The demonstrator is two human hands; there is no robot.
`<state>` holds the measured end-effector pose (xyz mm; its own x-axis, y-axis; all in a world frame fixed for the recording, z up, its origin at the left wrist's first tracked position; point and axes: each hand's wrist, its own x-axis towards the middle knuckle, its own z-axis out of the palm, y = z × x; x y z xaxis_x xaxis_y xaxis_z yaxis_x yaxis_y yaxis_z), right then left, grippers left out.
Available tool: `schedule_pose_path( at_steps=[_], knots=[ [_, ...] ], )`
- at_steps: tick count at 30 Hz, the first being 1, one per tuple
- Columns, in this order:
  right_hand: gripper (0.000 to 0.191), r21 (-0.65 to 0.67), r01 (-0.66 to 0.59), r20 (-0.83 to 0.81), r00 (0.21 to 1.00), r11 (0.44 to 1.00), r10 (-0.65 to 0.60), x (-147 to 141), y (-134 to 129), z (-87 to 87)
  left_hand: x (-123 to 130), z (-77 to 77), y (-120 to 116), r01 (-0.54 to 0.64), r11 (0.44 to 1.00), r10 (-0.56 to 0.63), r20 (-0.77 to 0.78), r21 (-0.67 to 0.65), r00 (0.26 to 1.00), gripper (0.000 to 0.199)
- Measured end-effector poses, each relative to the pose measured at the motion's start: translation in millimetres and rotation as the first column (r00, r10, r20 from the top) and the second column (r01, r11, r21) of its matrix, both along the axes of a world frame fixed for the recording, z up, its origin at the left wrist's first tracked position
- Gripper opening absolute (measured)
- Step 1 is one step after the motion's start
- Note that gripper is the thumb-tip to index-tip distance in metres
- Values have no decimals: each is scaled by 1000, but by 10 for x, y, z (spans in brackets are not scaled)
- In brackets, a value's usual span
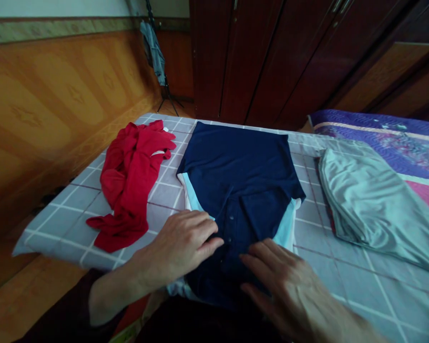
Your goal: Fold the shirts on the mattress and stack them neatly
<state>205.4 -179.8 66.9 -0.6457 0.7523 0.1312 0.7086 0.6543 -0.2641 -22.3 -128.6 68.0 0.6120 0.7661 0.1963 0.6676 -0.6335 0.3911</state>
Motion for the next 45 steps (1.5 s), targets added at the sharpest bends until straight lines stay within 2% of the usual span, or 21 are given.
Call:
schedule_pose_path(
  at_steps=[2, 4, 6, 9, 11, 13, 17, 20, 22, 24, 27, 30, 32, 35, 38, 40, 42, 45],
  knots=[
    [14, 60, 15, -11, 1000, 998, -14, 10, -202, -155, 39, -109, -223, -62, 998, 60, -67, -26, 996, 12],
    [20, 148, 54, -40, 998, 988, -48, 0, -321, -285, 47, -242, -366, -116, 991, 111, -85, -65, 990, 21],
    [24, 213, 106, -94, 992, 971, -88, -21, -383, -368, 37, -342, -453, -142, 987, 139, -46, -81, 989, 29],
    [26, 241, 170, -170, 977, 956, -131, -48, -432, -424, 15, -397, -544, -132, 988, 138, 79, -80, 987, 41],
    [27, 256, 192, -194, 970, 947, -144, -56, -461, -452, 3, -401, -600, -74, 995, 85, 153, -74, 985, 48],
    [28, 276, 201, -206, 968, 940, -146, -55, -492, -485, -9, -406, -656, 29, 997, -17, 166, -71, 986, 56],
    [28, 303, 192, -201, 970, 933, -134, -22, -550, -508, -53, -402, -749, 165, 983, -164, 28, -84, 986, 71],
    [23, 303, 137, -135, 986, 943, -100, 53, -600, -441, -122, -333, -793, 192, 980, -194, -40, -44, 980, 66],
    [29, 280, 75, -50, 997, 957, -63, 133, -639, -389, -182, -291, -812, 229, 973, -228, -97, 4, 969, 61],
    [39, 271, 30, 30, 999, 962, -39, 222, -674, -371, -245, -300, -824, 262, 962, -248, -165, 72, 955, 62],
    [44, 320, -17, 108, 994, 947, -19, 330, -698, -411, -328, -405, -820, 270, 950, -236, -203, 157, 950, 60],
    [34, 340, -70, 108, 994, 938, 35, 378, -696, -451, -397, -488, -780, 288, 940, -268, -125, 181, 955, 53],
    [30, 336, -76, 70, 996, 939, 56, 383, -695, -458, -431, -475, -741, 303, 937, -301, -42, 175, 953, 49],
    [37, 392, -1, -24, 1000, 920, 11, 383, -695, -494, -451, -386, -686, 300, 940, -302, -12, 161, 953, 51],
    [52, 403, 145, -40, 989, 904, -141, 402, -687, -586, -443, -316, -637, 256, 949, -233, -137, 182, 963, 65],
    [55, 387, 198, -11, 978, 900, -210, 427, -672, -646, -437, -313, -590, 233, 951, -186, -227, 201, 956, 76],
    [54, 386, 199, 15, 975, 901, -221, 453, -647, -679, -438, -337, -516, 227, 950, -162, -284, 214, 945, 80],
    [57, 375, 154, 67, 979, 914, -192, 475, -579, -679, -442, -391, -357, 273, 930, -183, -337, 244, 924, 74]
  ],
)
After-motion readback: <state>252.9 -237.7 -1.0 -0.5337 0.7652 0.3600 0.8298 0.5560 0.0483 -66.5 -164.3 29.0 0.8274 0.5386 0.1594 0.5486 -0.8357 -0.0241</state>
